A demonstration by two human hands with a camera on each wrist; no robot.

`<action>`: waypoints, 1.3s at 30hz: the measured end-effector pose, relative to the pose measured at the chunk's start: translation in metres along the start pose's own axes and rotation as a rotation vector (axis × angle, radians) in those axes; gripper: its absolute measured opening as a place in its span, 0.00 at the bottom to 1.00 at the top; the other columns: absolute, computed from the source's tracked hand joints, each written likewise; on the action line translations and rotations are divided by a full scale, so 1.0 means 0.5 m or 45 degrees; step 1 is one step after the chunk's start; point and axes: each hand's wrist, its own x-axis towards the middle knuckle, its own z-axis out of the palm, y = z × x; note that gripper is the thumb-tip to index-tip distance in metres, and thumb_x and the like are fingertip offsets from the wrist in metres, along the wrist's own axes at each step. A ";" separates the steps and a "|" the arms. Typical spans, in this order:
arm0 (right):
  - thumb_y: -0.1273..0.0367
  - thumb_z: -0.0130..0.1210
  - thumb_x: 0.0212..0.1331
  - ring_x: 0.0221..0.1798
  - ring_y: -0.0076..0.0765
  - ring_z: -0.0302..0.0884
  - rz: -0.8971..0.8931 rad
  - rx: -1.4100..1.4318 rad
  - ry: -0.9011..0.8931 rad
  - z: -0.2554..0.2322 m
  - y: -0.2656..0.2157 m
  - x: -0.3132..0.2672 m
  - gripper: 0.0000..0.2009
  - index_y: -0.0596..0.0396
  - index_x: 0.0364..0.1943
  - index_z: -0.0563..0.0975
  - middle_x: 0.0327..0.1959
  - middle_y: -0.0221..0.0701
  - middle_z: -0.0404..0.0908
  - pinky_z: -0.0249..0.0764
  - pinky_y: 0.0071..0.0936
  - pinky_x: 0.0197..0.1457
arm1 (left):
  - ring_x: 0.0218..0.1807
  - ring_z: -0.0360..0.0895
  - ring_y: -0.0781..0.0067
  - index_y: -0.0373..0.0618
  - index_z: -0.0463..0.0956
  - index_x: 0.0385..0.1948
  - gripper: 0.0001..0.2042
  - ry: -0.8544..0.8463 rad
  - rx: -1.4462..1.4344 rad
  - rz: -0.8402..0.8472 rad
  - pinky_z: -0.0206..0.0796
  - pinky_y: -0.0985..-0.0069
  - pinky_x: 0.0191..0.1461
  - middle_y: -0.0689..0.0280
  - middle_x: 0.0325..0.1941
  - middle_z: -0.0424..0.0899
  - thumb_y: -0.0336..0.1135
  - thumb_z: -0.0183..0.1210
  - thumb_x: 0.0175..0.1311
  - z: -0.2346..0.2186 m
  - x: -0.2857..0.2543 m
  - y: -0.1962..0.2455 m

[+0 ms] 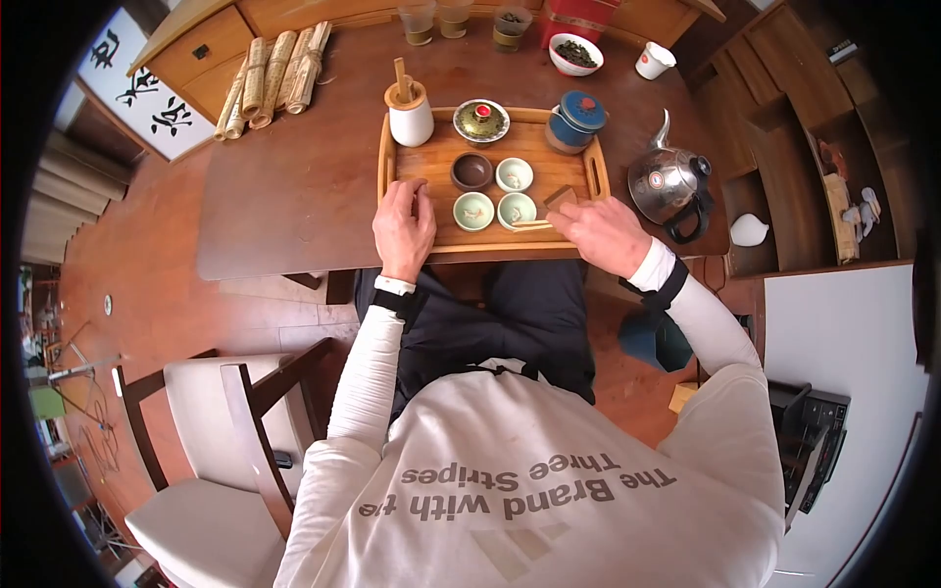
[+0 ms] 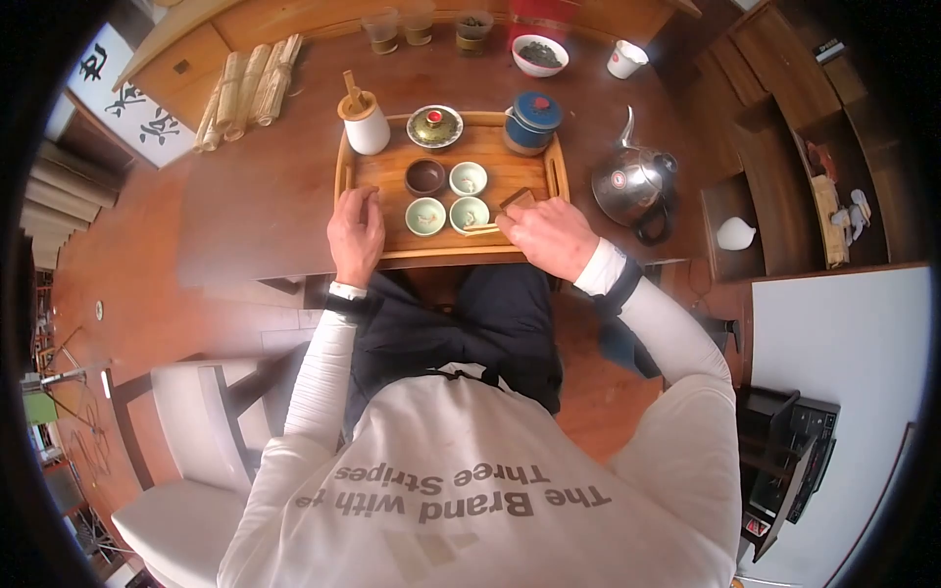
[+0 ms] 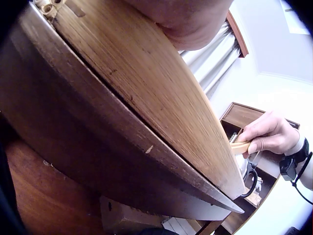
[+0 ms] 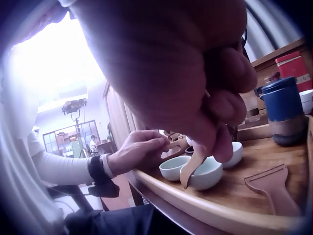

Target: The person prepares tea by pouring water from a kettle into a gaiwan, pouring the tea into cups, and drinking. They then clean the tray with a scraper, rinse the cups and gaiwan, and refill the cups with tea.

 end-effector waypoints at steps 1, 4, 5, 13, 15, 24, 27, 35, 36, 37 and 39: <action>0.73 0.56 0.57 0.36 0.45 0.86 -0.012 -0.011 -0.005 0.002 -0.003 0.001 0.07 0.56 0.38 0.81 0.33 0.35 0.82 0.81 0.39 0.35 | 0.33 0.80 0.55 0.43 0.81 0.39 0.03 -0.018 -0.002 -0.021 0.73 0.62 0.40 0.59 0.32 0.80 0.28 0.61 0.68 0.000 0.000 0.002; 0.72 0.55 0.57 0.36 0.44 0.87 -0.023 -0.023 -0.005 0.004 -0.003 0.003 0.07 0.55 0.37 0.82 0.32 0.35 0.82 0.81 0.40 0.35 | 0.33 0.80 0.56 0.43 0.81 0.39 0.03 -0.049 -0.002 -0.032 0.73 0.62 0.38 0.59 0.31 0.80 0.28 0.61 0.68 -0.001 0.000 0.001; 0.72 0.56 0.57 0.36 0.44 0.87 -0.023 -0.028 0.002 0.003 0.001 0.002 0.06 0.55 0.37 0.82 0.32 0.35 0.82 0.81 0.39 0.35 | 0.32 0.80 0.56 0.43 0.81 0.38 0.03 -0.045 -0.005 -0.016 0.73 0.62 0.38 0.59 0.31 0.80 0.28 0.61 0.68 0.000 0.000 -0.002; 0.73 0.58 0.54 0.36 0.43 0.86 -0.046 -0.017 -0.011 -0.009 0.013 -0.012 0.16 0.51 0.49 0.84 0.33 0.34 0.82 0.80 0.39 0.36 | 0.32 0.80 0.55 0.43 0.81 0.39 0.03 -0.057 0.026 0.006 0.73 0.61 0.37 0.59 0.31 0.79 0.29 0.61 0.68 0.000 0.000 0.001; 0.73 0.59 0.55 0.35 0.44 0.86 -0.047 0.000 0.005 -0.017 0.017 -0.014 0.16 0.51 0.49 0.84 0.32 0.34 0.82 0.80 0.39 0.36 | 0.32 0.80 0.55 0.43 0.81 0.39 0.03 -0.057 0.022 0.006 0.73 0.62 0.37 0.59 0.31 0.79 0.29 0.61 0.68 0.000 0.001 0.000; 0.67 0.61 0.65 0.41 0.51 0.85 0.206 0.352 0.250 0.018 0.114 0.008 0.11 0.51 0.49 0.86 0.40 0.39 0.87 0.80 0.44 0.42 | 0.30 0.80 0.56 0.43 0.81 0.38 0.03 -0.065 0.025 -0.008 0.73 0.62 0.36 0.60 0.30 0.79 0.29 0.61 0.68 0.003 0.001 0.000; 0.69 0.59 0.65 0.41 0.51 0.84 0.226 0.227 0.132 0.042 0.100 0.026 0.12 0.50 0.51 0.86 0.37 0.36 0.86 0.80 0.44 0.41 | 0.30 0.80 0.56 0.43 0.81 0.38 0.03 -0.054 0.023 -0.006 0.73 0.62 0.36 0.60 0.30 0.79 0.29 0.61 0.68 0.001 0.002 0.002; 0.72 0.58 0.58 0.44 0.46 0.86 0.163 0.072 0.028 0.026 0.065 0.053 0.18 0.50 0.53 0.83 0.36 0.35 0.84 0.81 0.43 0.41 | 0.30 0.79 0.56 0.43 0.81 0.38 0.03 -0.059 0.038 0.018 0.72 0.62 0.35 0.60 0.30 0.79 0.29 0.61 0.68 0.003 0.002 0.000; 0.72 0.58 0.57 0.43 0.46 0.86 0.133 0.035 0.024 0.022 0.060 0.056 0.17 0.51 0.52 0.83 0.35 0.35 0.84 0.81 0.43 0.41 | 0.30 0.79 0.56 0.43 0.81 0.38 0.03 -0.057 0.041 0.022 0.72 0.62 0.35 0.60 0.29 0.79 0.29 0.61 0.68 0.002 0.002 0.000; 0.73 0.58 0.57 0.42 0.46 0.87 0.101 -0.002 0.019 0.020 0.057 0.059 0.17 0.52 0.52 0.82 0.34 0.36 0.84 0.81 0.43 0.41 | 0.30 0.79 0.56 0.43 0.81 0.38 0.03 -0.056 0.041 0.023 0.72 0.62 0.35 0.60 0.29 0.79 0.29 0.61 0.68 0.002 0.002 -0.001; 0.73 0.58 0.57 0.41 0.47 0.87 0.113 -0.012 0.002 0.014 0.053 0.069 0.15 0.53 0.49 0.82 0.33 0.36 0.84 0.81 0.43 0.41 | 0.30 0.79 0.56 0.43 0.81 0.38 0.03 -0.061 0.045 0.017 0.72 0.62 0.35 0.60 0.29 0.79 0.29 0.61 0.68 0.003 0.002 -0.002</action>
